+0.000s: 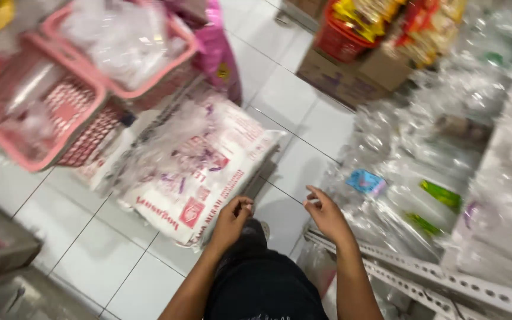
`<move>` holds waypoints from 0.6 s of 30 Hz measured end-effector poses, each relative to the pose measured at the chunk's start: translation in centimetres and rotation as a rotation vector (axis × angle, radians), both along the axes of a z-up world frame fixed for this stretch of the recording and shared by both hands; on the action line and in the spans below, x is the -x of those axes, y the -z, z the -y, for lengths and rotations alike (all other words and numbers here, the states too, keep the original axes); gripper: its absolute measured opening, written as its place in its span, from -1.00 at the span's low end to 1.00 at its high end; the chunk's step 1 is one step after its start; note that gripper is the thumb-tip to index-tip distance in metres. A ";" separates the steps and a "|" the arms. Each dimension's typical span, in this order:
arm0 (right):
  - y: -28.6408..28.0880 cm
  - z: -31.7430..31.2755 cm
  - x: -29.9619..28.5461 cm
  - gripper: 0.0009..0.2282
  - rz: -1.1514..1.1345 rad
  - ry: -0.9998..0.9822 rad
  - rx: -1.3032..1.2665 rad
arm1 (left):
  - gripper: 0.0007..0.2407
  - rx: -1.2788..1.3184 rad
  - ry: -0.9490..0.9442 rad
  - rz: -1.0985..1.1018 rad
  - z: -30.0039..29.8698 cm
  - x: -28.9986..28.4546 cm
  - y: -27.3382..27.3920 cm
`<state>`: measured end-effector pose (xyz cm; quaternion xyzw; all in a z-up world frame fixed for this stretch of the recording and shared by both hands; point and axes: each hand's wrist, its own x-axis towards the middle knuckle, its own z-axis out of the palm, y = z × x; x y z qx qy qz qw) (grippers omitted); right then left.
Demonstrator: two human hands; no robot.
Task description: The person organizes stacks of clear plastic cups by moving them from a large bag into pink plastic baskets and then onto a shelf.
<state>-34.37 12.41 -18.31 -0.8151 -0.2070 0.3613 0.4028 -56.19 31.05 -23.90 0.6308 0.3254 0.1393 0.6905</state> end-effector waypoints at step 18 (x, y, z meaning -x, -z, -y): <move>3.8 -16.7 19.2 -0.53 -0.016 -0.334 -0.029 | -0.80 -0.305 -0.206 -0.134 -10.0 25.3 -7.1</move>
